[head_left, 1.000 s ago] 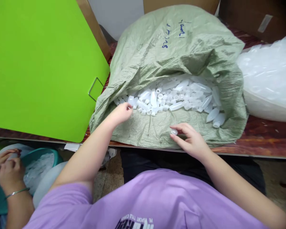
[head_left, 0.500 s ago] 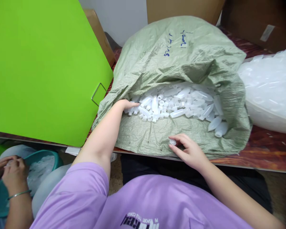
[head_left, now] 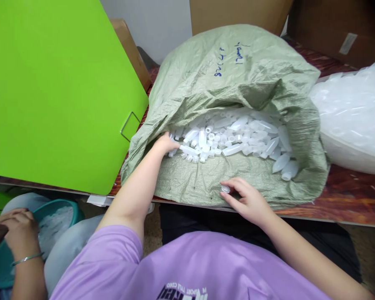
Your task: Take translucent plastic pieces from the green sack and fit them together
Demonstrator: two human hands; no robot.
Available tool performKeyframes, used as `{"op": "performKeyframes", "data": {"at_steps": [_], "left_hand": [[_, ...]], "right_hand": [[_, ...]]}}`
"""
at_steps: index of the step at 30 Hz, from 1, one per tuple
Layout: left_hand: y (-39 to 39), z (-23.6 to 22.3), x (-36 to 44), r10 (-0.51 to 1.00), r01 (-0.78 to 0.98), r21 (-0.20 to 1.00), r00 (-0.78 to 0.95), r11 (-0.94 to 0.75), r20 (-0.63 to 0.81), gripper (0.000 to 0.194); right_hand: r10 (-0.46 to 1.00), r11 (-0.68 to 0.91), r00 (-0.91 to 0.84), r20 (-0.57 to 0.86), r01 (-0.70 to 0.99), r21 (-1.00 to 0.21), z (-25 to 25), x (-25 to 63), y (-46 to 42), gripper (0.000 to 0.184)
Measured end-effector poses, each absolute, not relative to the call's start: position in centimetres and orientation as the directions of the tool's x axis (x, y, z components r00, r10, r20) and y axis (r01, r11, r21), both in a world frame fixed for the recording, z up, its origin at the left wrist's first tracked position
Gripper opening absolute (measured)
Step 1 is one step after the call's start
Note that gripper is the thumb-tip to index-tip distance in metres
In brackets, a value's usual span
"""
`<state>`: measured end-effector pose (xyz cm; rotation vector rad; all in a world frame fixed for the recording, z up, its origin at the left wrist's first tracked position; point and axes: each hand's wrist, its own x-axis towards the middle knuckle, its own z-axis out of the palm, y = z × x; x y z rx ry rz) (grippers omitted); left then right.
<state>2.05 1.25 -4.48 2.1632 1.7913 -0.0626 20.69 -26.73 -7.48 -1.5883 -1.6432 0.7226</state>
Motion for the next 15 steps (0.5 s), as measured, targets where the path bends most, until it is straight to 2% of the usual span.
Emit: {"op": "performKeyframes", "data": {"at_steps": [3,9,15], "left_hand": [[1.6,-4.0,1.7,0.923,0.947,0.219,0.289,-0.236,-0.255,0.081],[1.2,-3.4,1.1,0.901,0.943,0.142,0.330,-0.301,-0.283,0.082],[-1.4,-2.6,-2.7,0.870,0.915,0.123,0.403,-0.384,-0.285,0.070]], "right_hand": [[0.991,0.092,0.022,0.130,0.589,-0.803,-7.7,20.7,-26.7,0.023],[0.993,0.075,0.026,0.113,0.597,-0.799,-7.7,20.7,-26.8,0.023],[0.993,0.080,0.025,0.118,0.602,-0.794,-7.5,20.8,-26.8,0.023]]}}
